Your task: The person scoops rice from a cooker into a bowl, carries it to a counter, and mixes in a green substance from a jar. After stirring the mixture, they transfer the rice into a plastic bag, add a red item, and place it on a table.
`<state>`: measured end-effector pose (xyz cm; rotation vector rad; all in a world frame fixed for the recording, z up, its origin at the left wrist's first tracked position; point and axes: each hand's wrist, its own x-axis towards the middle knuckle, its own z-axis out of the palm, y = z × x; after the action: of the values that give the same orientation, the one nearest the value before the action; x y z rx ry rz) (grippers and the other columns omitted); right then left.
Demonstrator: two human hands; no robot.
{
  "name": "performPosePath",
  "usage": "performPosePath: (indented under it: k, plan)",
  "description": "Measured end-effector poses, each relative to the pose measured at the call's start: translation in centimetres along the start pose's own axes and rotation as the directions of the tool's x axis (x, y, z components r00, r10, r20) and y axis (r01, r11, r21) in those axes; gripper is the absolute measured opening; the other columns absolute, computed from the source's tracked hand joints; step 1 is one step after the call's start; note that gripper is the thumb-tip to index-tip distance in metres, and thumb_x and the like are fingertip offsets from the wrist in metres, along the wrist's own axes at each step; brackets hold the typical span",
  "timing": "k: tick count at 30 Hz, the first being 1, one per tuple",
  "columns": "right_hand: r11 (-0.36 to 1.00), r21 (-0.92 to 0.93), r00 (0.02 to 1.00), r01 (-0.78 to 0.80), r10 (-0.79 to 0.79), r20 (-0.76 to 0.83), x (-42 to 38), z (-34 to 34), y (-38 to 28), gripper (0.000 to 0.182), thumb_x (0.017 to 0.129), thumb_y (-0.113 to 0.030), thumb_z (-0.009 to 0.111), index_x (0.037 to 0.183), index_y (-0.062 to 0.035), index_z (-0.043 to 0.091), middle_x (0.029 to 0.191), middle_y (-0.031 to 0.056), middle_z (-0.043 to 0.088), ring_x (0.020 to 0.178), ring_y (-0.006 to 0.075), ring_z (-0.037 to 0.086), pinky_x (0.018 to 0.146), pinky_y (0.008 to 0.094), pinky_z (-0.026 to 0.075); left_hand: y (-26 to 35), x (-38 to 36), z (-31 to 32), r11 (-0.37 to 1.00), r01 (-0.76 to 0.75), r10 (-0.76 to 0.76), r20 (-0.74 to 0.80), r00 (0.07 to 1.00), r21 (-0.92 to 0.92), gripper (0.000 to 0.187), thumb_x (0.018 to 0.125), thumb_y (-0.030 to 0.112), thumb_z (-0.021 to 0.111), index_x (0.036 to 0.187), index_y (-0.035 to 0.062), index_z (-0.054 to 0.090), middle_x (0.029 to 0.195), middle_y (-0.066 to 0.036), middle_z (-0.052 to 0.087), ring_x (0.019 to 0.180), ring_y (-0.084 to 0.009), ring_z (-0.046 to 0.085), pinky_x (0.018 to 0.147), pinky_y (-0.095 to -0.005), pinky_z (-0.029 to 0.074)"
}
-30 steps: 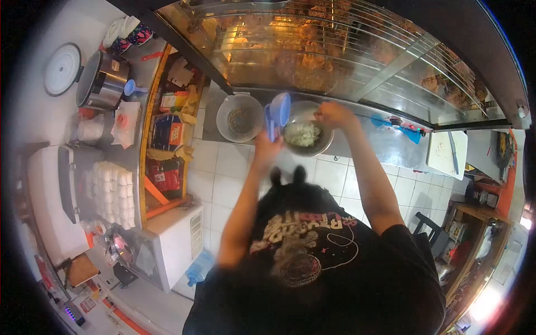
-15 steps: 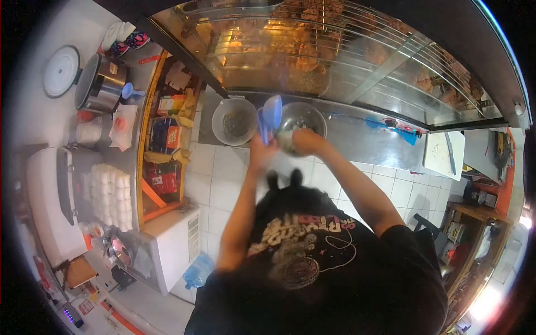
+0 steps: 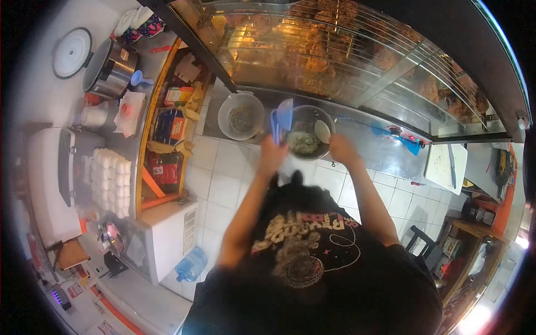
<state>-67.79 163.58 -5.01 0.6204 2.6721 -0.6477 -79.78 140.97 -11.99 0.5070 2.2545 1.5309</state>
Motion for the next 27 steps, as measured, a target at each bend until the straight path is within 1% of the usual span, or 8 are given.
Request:
performPosePath:
  k: [4, 7, 9, 11, 14, 18, 21, 27]
  plan:
    - [0.981, 0.117, 0.939, -0.156, 0.184, -0.290, 1.6, 4.7, 3.4, 0.027, 0.093, -0.021, 0.050, 0.093, 0.0013, 0.064, 0.089, 0.0260, 0.063, 0.092, 0.0426, 0.061, 0.082, 0.0483, 0.048, 2.7, -0.2, 0.4, 0.990, 0.107, -0.104, 0.041, 0.994, -0.091, 0.019, 0.077, -0.003, 0.057, 0.094, -0.0018, 0.049, 0.073, -0.008, 0.054, 0.047, -0.0156, 0.059, 0.044, -0.0277, 0.050]
    - [0.887, -0.416, 0.977, 0.201, -0.214, 0.015, 1.4, 3.3, 5.2, 0.031, 0.080, -0.027, 0.066, 0.090, 0.0027, 0.063, 0.106, 0.0268, 0.062, 0.085, 0.0454, 0.063, 0.076, 0.0466, 0.054, -1.0, 0.0, 1.9, 1.000, 0.014, -0.014, -0.024, 1.000, -0.013, 0.020, 0.077, -0.002, 0.058, 0.095, -0.0009, 0.050, 0.075, -0.009, 0.054, 0.051, -0.0160, 0.060, 0.045, -0.0280, 0.050]
    - [0.940, 0.246, 0.971, 0.236, -0.238, -0.024, 2.1, 4.4, 6.3, 0.036, 0.082, -0.028, 0.066, 0.098, 0.0041, 0.061, 0.099, 0.0248, 0.063, 0.080, 0.0351, 0.066, 0.066, 0.0434, 0.055, -1.5, 0.3, 2.2, 0.995, -0.089, 0.095, -0.137, 0.986, 0.046, 0.020, 0.078, 0.000, 0.060, 0.096, 0.0001, 0.051, 0.075, -0.010, 0.055, 0.053, -0.0164, 0.060, 0.046, -0.0286, 0.049]
    - [0.867, 0.498, 1.000, -0.002, 0.012, -0.018, 0.5, 3.0, 5.0, 0.032, 0.084, -0.021, 0.062, 0.102, 0.0041, 0.059, 0.090, 0.0213, 0.063, 0.069, 0.0260, 0.067, 0.055, 0.0393, 0.053, 0.9, -0.2, 0.2, 0.891, -0.359, 0.396, -0.089, 0.914, 0.277, 0.022, 0.078, 0.005, 0.063, 0.096, 0.0030, 0.051, 0.079, -0.013, 0.058, 0.055, -0.0165, 0.061, 0.049, -0.0301, 0.049]
    - [0.648, 0.721, 0.969, -0.246, 0.155, 0.192, -4.4, -3.5, -2.5, 0.031, 0.096, -0.023, 0.044, 0.108, 0.0048, 0.048, 0.079, 0.0163, 0.062, 0.058, 0.0235, 0.065, 0.046, 0.0308, 0.050, 3.5, -2.4, -3.0, 0.966, -0.250, 0.254, -0.069, 0.965, 0.068, 0.025, 0.077, 0.012, 0.065, 0.096, 0.0028, 0.051, 0.075, -0.014, 0.060, 0.057, -0.0224, 0.062, 0.056, -0.0357, 0.050]
    - [0.684, 0.724, 0.981, -0.087, -0.066, 0.180, -5.7, -5.4, -6.3, 0.026, 0.097, -0.019, 0.044, 0.111, 0.0028, 0.043, 0.081, 0.0161, 0.063, 0.058, 0.0241, 0.065, 0.050, 0.0320, 0.050, 7.1, -5.8, -8.3, 0.984, 0.100, -0.104, -0.019, 0.994, -0.150, 0.025, 0.077, 0.011, 0.062, 0.097, 0.0013, 0.051, 0.067, -0.011, 0.059, 0.060, -0.0248, 0.063, 0.059, -0.0378, 0.050]
    - [0.760, 0.650, 0.964, 0.016, -0.184, 0.191, -4.2, -5.5, -11.2, 0.026, 0.096, -0.017, 0.047, 0.114, 0.0008, 0.040, 0.082, 0.0159, 0.064, 0.065, 0.0208, 0.064, 0.056, 0.0311, 0.050, 7.5, -8.2, -13.0, 0.999, -0.034, 0.036, -0.224, 0.974, 0.015, 0.022, 0.078, 0.010, 0.059, 0.097, 0.0017, 0.052, 0.068, -0.011, 0.061, 0.060, -0.0209, 0.064, 0.057, -0.0358, 0.051]
    - [0.768, 0.543, 0.870, 0.339, -0.475, 0.130, 2.2, -1.9, -21.3, 0.023, 0.093, -0.012, 0.054, 0.110, -0.0028, 0.041, 0.075, 0.0110, 0.062, 0.062, 0.0136, 0.057, 0.058, 0.0267, 0.047, 4.2, -11.9, -20.9, 0.969, 0.107, -0.197, -0.433, 0.880, -0.223, 0.024, 0.081, 0.014, 0.060, 0.100, 0.0010, 0.053, 0.072, -0.011, 0.063, 0.061, -0.0189, 0.064, 0.058, -0.0338, 0.052]
